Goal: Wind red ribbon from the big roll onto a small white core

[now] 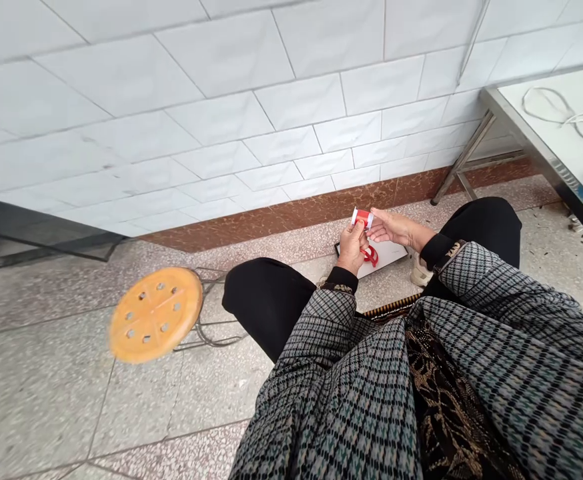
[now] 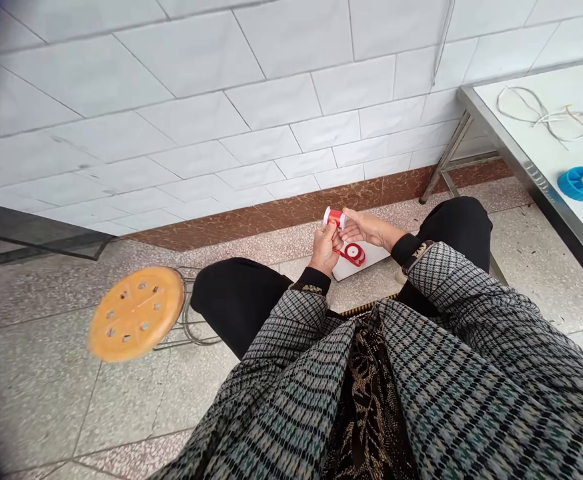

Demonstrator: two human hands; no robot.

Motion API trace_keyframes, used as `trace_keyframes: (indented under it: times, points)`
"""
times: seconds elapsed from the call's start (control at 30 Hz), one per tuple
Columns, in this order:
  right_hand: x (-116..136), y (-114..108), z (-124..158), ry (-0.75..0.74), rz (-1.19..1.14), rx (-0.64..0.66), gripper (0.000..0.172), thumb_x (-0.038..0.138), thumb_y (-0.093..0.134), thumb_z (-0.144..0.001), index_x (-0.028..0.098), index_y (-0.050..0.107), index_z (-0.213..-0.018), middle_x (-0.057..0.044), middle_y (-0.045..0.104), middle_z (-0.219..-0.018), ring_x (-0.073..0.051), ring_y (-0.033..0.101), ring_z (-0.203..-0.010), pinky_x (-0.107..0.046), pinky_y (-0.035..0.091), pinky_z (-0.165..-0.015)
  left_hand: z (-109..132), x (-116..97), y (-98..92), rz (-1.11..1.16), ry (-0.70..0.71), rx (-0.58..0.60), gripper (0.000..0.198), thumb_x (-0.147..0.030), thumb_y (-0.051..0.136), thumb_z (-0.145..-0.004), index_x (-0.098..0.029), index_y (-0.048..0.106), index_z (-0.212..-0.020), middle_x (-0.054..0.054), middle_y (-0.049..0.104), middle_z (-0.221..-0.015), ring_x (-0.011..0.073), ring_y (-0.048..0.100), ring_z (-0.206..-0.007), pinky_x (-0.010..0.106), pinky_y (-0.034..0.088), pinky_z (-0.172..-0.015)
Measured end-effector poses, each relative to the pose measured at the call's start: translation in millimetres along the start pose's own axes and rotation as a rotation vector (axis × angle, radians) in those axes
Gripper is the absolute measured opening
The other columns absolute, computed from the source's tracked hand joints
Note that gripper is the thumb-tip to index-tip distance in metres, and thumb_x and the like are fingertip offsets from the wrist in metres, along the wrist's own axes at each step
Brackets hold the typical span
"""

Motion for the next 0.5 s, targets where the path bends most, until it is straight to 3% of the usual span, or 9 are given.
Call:
trace_keyframes:
  times: [0.1, 0.13, 0.23, 0.37, 0.5]
  points:
    - [21, 3, 3, -0.215, 0.141, -0.022, 0.018, 0.031, 0.066, -0.099, 0.013, 0.064, -0.101, -0.009, 0.072, -0.088, -0.015, 0.071, -0.067, -0.028, 0.063, -0.066, 1, -14, 2.4, 0.045, 0.033, -0.043, 0.054, -0.047, 0.091, -0.068, -0.019, 0.045, -0.067, -0.014, 0.028, -0.044, -0.0003, 0.018, -0.035, 0.015, 0.013, -0.035]
    - [31, 3, 3, -0.313, 0.195, -0.051, 0.021, 0.022, 0.073, -0.092, 0.015, 0.063, -0.108, -0.007, 0.071, -0.094, -0.016, 0.072, -0.072, -0.03, 0.063, -0.069, 0, -20, 5.4, 0.057, 0.045, -0.048, 0.052, -0.046, 0.09, -0.069, -0.018, 0.046, -0.068, -0.014, 0.027, -0.044, -0.0002, 0.018, -0.034, 0.015, 0.013, -0.035]
    - [60, 8, 3, -0.584, 0.386, -0.13, 0.049, 0.008, 0.079, -0.075, 0.017, 0.059, -0.118, -0.004, 0.067, -0.101, -0.017, 0.072, -0.079, -0.034, 0.063, -0.078, -3, -41, 20.9, 0.082, 0.062, -0.041, 0.044, -0.044, 0.088, -0.074, -0.018, 0.052, -0.072, -0.013, 0.03, -0.045, -0.0001, 0.019, -0.034, 0.015, 0.013, -0.035]
    - [107, 19, 3, -0.894, 0.581, -0.209, 0.056, 0.017, 0.079, -0.076, 0.019, 0.058, -0.128, -0.009, 0.065, -0.116, -0.019, 0.073, -0.082, -0.039, 0.062, -0.084, -12, -79, 49.8, 0.124, 0.087, -0.015, 0.039, -0.039, 0.085, -0.079, -0.017, 0.053, -0.071, -0.012, 0.033, -0.047, -0.0004, 0.02, -0.034, 0.015, 0.013, -0.035]
    - [152, 33, -1, -1.075, 0.702, -0.176, 0.058, 0.023, 0.074, -0.082, 0.022, 0.056, -0.137, -0.01, 0.064, -0.117, -0.019, 0.071, -0.081, -0.036, 0.063, -0.075, -26, -117, 74.4, 0.117, 0.091, 0.037, 0.043, -0.039, 0.082, -0.082, -0.017, 0.049, -0.067, -0.012, 0.033, -0.047, -0.0006, 0.02, -0.035, 0.014, 0.014, -0.035]
Point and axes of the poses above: each hand's wrist, its own z-axis away from the middle knuckle, its own y-axis out of the palm, x = y × z, the point moved 9 cm from there along -z, towards the middle knuckle
